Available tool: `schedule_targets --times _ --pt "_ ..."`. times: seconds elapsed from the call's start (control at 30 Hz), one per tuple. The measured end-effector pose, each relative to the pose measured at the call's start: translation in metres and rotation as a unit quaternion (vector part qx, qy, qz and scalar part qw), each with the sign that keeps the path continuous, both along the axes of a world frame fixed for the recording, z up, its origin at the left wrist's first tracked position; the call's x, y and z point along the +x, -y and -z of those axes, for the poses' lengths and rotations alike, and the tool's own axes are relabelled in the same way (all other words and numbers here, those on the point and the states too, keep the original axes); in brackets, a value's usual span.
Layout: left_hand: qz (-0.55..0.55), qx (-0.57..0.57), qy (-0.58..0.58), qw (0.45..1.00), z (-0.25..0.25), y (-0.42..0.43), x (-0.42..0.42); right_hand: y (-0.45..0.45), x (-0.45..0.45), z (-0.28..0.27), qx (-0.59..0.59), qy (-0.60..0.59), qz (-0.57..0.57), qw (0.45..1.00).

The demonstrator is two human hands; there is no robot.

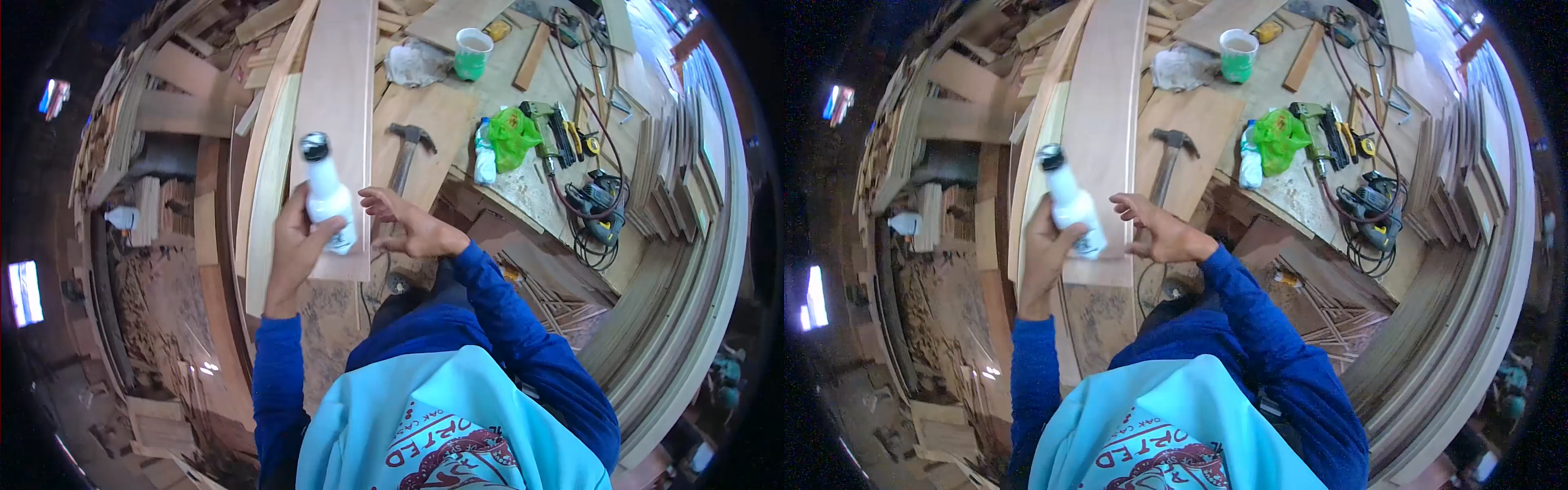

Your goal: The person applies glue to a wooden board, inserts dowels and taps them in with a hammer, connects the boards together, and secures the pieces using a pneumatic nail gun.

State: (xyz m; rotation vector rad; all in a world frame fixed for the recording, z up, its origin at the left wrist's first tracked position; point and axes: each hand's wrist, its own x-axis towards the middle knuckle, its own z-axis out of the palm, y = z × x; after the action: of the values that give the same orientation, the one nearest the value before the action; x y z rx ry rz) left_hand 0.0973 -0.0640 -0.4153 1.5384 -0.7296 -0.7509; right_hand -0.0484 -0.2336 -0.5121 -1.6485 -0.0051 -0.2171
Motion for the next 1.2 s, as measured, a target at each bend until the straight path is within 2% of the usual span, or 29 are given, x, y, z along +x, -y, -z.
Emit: schedule_targets --times 0.1,0.13,0.17,0.23,0.27,0.3,0.37,0.43,0.5,0.57,0.6,0.7,0.73,0.8,0.87,1.03,1.07,1.1,1.13,1.17,1.2 --pt "0.093 0.013 0.0 0.996 0.039 0.067 -0.002 0.02 -0.015 -0.016 0.035 0.04 0.065 0.996" --pt "0.107 0.001 0.016 0.994 0.048 0.091 -0.007 0.026 -0.017 -0.001 0.021 0.027 0.139 0.99" --pt "0.12 -0.01 0.032 0.992 0.056 0.114 -0.014 0.038 -0.02 0.013 0.021 0.031 0.145 0.989" --pt "0.152 -0.023 0.03 0.988 0.068 0.16 -0.026 0.066 -0.026 0.024 0.087 -0.004 0.258 0.962" --pt "0.176 -0.034 0.112 0.977 0.076 0.183 -0.028 0.081 -0.031 0.036 0.067 -0.009 0.29 0.955" --pt "0.201 -0.046 0.191 0.96 0.08 0.205 -0.03 0.094 -0.033 0.031 0.114 0.029 0.333 0.936" --pt "0.214 -0.033 0.21 0.953 0.078 0.242 -0.036 0.134 -0.04 0.044 0.118 0.025 0.335 0.935" --pt "0.222 -0.021 0.231 0.947 0.082 0.268 -0.039 0.178 -0.039 0.061 0.107 0.036 0.37 0.922" --pt "0.174 0.007 0.159 0.972 0.095 0.281 -0.041 0.232 -0.032 0.085 0.031 0.049 0.421 0.905" --pt "0.17 0.019 0.143 0.975 0.119 0.286 -0.038 0.288 -0.022 0.109 -0.047 0.032 0.464 0.884" --pt "0.176 0.05 0.128 0.975 0.127 0.283 -0.038 0.318 -0.016 0.129 -0.103 0.03 0.474 0.874" --pt "0.185 0.137 0.09 0.969 0.143 0.278 -0.041 0.376 0.006 0.164 -0.062 -0.022 0.471 0.88" --pt "0.199 0.179 0.077 0.96 0.148 0.279 -0.042 0.39 0.014 0.174 -0.085 -0.011 0.482 0.872" --pt "0.197 0.191 0.082 0.958 0.159 0.282 -0.047 0.398 0.017 0.185 -0.105 -0.007 0.491 0.865" --pt "0.2 0.2 0.088 0.955 0.168 0.285 -0.05 0.4 0.018 0.179 -0.171 -0.075 0.465 0.865" --pt "0.199 0.178 0.132 0.955 0.183 0.304 -0.058 0.403 0.014 0.187 -0.131 -0.101 0.457 0.874" --pt "0.205 0.179 0.132 0.953 0.187 0.309 -0.059 0.403 0.012 0.19 -0.159 -0.082 0.451 0.874" --pt "0.208 0.158 0.183 0.948 0.187 0.318 -0.061 0.403 0.009 0.192 -0.188 -0.064 0.444 0.874" --pt "0.209 0.135 0.233 0.94 0.186 0.328 -0.063 0.398 0.0 0.186 -0.181 -0.054 0.484 0.854" --pt "0.211 0.133 0.231 0.94 0.187 0.342 -0.067 0.393 -0.017 0.178 -0.183 -0.056 0.486 0.853" --pt "0.195 0.083 0.25 0.945 0.187 0.358 -0.071 0.386 -0.038 0.163 -0.141 -0.045 0.513 0.845"
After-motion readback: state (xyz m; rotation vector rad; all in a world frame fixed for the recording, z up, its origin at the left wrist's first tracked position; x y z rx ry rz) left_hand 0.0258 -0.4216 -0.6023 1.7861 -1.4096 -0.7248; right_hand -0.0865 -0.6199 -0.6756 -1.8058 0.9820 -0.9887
